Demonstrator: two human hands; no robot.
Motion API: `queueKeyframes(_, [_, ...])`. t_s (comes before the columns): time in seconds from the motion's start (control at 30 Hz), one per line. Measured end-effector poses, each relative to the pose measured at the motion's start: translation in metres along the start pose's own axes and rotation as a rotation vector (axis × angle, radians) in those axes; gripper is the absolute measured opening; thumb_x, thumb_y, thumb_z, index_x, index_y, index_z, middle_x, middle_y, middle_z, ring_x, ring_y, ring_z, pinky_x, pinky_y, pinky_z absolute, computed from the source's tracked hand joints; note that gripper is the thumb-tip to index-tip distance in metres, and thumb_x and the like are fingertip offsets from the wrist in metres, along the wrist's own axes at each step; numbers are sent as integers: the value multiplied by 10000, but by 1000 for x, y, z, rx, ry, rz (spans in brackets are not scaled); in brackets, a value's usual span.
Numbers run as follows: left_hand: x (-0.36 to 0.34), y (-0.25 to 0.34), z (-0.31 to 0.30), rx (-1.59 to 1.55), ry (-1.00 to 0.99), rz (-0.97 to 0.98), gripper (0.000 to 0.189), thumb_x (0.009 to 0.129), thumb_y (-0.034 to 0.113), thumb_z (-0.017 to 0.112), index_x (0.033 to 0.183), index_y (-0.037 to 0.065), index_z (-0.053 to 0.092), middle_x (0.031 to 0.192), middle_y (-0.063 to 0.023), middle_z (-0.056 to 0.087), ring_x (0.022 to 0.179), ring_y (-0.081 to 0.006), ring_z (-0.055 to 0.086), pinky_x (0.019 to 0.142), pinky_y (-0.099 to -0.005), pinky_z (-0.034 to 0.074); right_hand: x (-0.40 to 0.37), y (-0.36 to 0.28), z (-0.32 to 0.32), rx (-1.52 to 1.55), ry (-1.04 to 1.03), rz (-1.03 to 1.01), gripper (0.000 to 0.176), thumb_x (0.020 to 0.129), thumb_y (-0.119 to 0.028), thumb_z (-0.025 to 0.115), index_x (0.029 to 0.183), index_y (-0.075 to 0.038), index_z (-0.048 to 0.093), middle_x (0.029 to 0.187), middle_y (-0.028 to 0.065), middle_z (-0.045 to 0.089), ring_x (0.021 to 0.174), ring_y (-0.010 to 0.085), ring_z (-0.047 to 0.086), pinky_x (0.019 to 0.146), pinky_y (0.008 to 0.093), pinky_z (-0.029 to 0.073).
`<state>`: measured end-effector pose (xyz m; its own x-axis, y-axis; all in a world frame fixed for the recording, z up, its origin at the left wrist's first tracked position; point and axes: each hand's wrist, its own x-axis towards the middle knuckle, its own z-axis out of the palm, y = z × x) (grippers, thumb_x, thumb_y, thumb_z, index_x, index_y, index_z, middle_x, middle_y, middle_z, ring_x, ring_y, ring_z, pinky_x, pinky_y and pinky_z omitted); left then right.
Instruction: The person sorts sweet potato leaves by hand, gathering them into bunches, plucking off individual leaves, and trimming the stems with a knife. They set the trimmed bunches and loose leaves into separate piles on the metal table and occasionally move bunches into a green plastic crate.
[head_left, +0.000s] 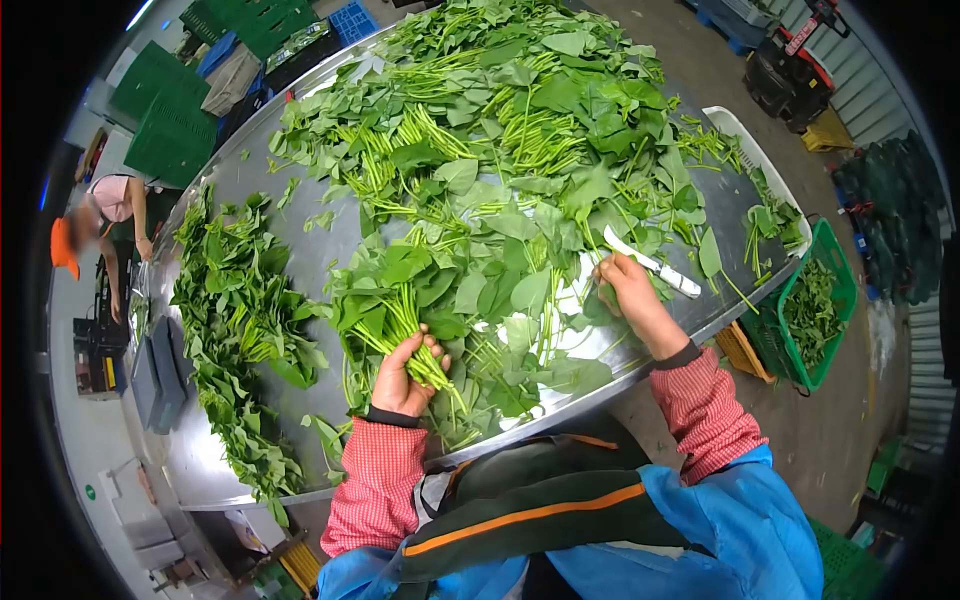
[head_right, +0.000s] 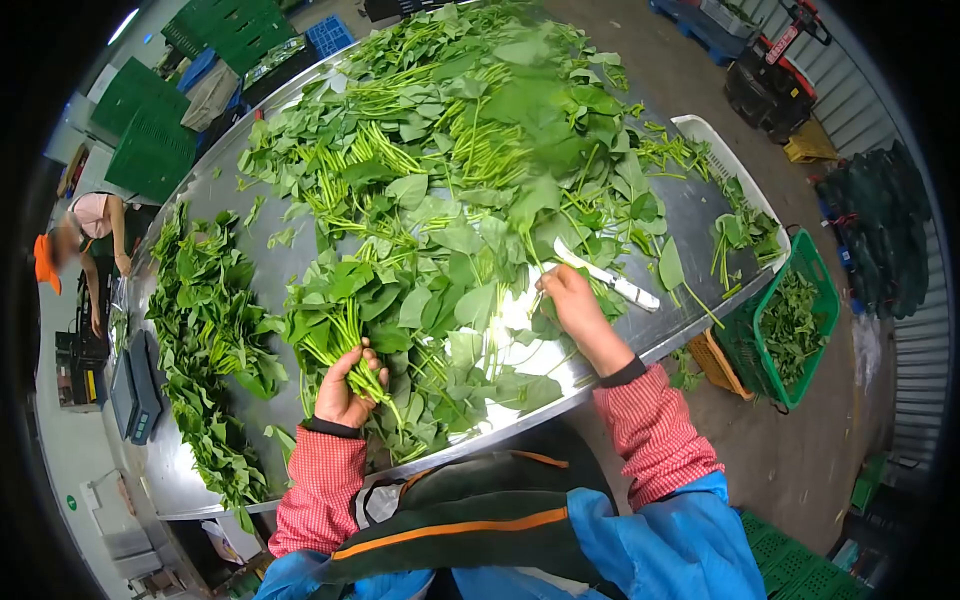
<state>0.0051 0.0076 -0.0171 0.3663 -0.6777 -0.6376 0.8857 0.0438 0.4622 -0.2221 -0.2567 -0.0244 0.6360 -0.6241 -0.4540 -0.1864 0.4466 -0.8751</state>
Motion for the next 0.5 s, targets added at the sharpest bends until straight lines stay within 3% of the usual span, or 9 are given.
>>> queueKeyframes(0.07, [0, -3, 7, -24, -131, 34, 218, 894, 137, 581, 1095, 62, 539, 844, -31, 604, 756, -158, 589, 698, -324, 516, -7, 6, 2, 51, -13, 25, 171, 918, -159, 443, 1003, -26, 508, 647, 10, 477, 510, 90, 418, 411, 229, 302])
queueKeyframes(0.13, [-4, -6, 30, 96, -95, 98, 220, 882, 103, 601, 1082, 53, 522, 854, -68, 609, 756, -178, 604, 665, -327, 525, -12, 9, 14, 188, -118, -25, 217, 929, -185, 428, 1064, -31, 499, 641, -1, 454, 494, 78, 339, 408, 208, 254])
queueKeyframes(0.17, [-3, -9, 37, 134, -110, 128, 237, 871, 62, 603, 1091, 43, 516, 892, -87, 627, 763, -178, 612, 671, -326, 530, -13, 10, 21, 189, -155, -6, 251, 929, -171, 433, 1132, -35, 492, 692, -2, 496, 524, 83, 402, 407, 218, 297])
queueKeyframes(0.27, [-6, -19, 67, 257, -89, 204, 215, 868, 50, 595, 1073, 11, 544, 939, -105, 652, 778, -164, 624, 658, -312, 543, -25, 2, 58, -179, -38, -123, 249, 922, -136, 444, 1149, -41, 482, 771, -4, 548, 586, 97, 478, 437, 248, 377])
queueKeyframes(0.3, [-4, -23, 69, 284, -70, 205, 204, 860, 39, 605, 1056, -5, 572, 948, -109, 664, 781, -142, 630, 657, -294, 551, -19, 16, 60, -339, -36, -190, 259, 900, -108, 497, 1151, -47, 476, 776, 44, 603, 599, 174, 572, 479, 302, 448])
queueKeyframes(0.4, [-1, -36, 81, 286, -16, 214, 194, 844, 29, 630, 1034, -2, 607, 910, -66, 665, 760, -122, 615, 660, -265, 531, -36, 21, 94, -801, 70, -569, 244, 869, -71, 530, 1108, -69, 481, 654, 73, 591, 567, 237, 597, 483, 363, 443])
queueKeyframes(0.5, [14, -49, 68, 270, -12, 264, 218, 822, -15, 639, 1029, 10, 577, 873, -69, 655, 737, -138, 597, 684, -262, 486, -46, 23, 115, -940, 3, -843, 266, 841, -81, 554, 1096, -45, 488, 644, 132, 580, 591, 313, 602, 507, 410, 454])
